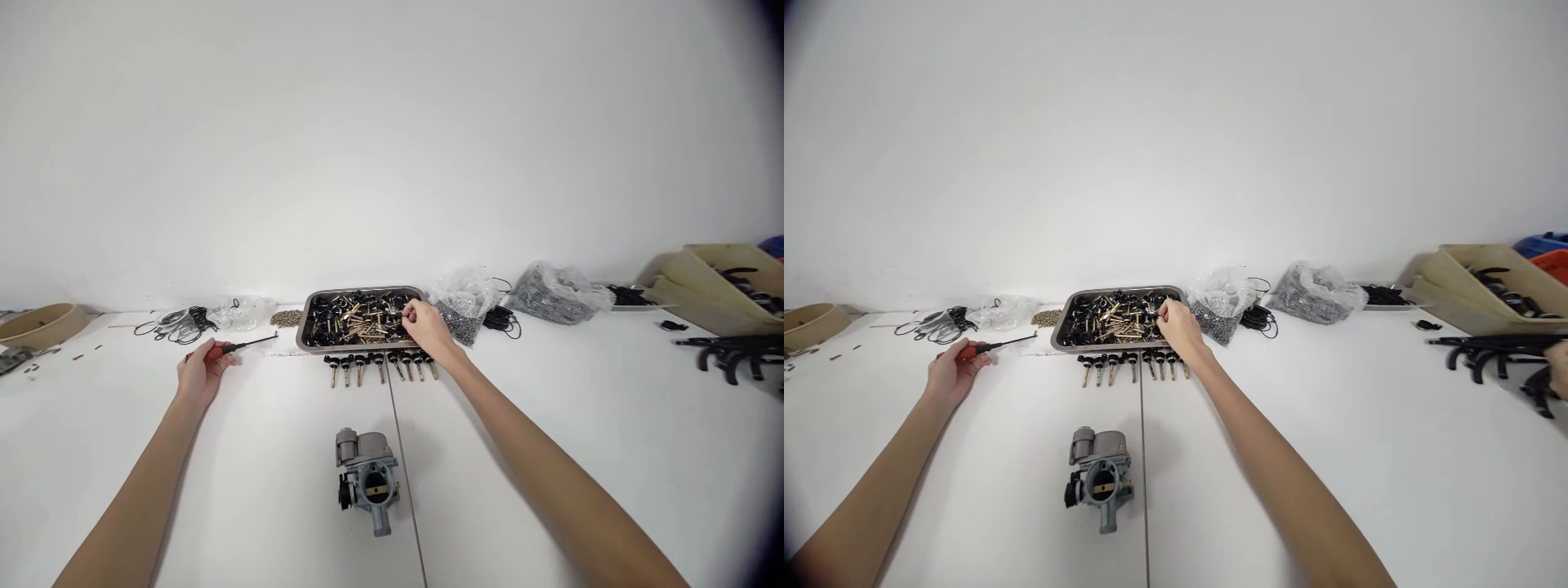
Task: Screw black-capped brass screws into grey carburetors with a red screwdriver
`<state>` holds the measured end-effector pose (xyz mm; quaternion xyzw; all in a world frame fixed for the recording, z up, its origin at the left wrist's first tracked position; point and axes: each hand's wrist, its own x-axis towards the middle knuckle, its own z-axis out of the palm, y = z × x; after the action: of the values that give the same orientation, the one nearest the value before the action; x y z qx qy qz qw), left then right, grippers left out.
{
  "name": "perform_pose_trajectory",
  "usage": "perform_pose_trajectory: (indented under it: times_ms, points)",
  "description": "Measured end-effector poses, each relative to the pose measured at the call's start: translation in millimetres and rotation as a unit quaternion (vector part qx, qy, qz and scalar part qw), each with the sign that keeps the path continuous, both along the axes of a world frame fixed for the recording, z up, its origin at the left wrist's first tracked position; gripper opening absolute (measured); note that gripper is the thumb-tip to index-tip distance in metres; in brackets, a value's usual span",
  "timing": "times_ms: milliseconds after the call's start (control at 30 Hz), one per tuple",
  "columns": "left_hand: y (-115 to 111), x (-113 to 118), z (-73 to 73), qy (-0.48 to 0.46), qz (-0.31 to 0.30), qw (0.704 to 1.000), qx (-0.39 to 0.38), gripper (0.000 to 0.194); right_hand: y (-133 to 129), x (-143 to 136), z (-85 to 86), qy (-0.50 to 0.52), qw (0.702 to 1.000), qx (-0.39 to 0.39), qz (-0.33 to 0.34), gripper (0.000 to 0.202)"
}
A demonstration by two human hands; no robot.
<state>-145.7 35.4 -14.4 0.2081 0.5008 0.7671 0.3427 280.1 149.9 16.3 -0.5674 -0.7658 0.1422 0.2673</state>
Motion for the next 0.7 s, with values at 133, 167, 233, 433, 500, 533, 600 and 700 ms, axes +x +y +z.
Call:
perform_pose_trajectory:
  times_ms: [133,167,233,433,500,533,600,700]
  points:
    - [0,0,0.1,-0.002,0.003,1.000,-0.001,0.012,-3,4,9.0,-0.022,0.991,-0.066,0.110,0.030]
    - [0,0,0.3,-0.004,0.002,1.000,-0.001,0.013,-4,5,10.0,-0.031,0.986,-0.086,0.139,0.035]
    - [0,0,0.8,-0.005,0.002,1.000,-0.001,0.014,-4,5,10.5,-0.044,0.977,-0.113,0.175,0.037]
    - [0,2,1.5,-0.004,0.002,1.000,0.001,0.014,1,9,11.0,-0.048,0.973,-0.124,0.188,0.024]
    - [0,2,1.6,-0.003,0.000,1.000,0.001,0.014,3,10,10.8,-0.049,0.974,-0.120,0.186,0.033]
    - [0,2,1.7,-0.002,0.000,1.000,0.001,0.014,3,10,10.2,-0.049,0.976,-0.115,0.181,0.037]
    - [0,2,1.7,-0.002,-0.001,1.000,0.001,0.014,5,11,8.1,-0.052,0.980,-0.095,0.164,0.044]
    - [1,1,1.4,-0.001,0.000,1.000,0.001,0.014,9,15,6.0,-0.053,0.986,-0.067,0.146,0.046]
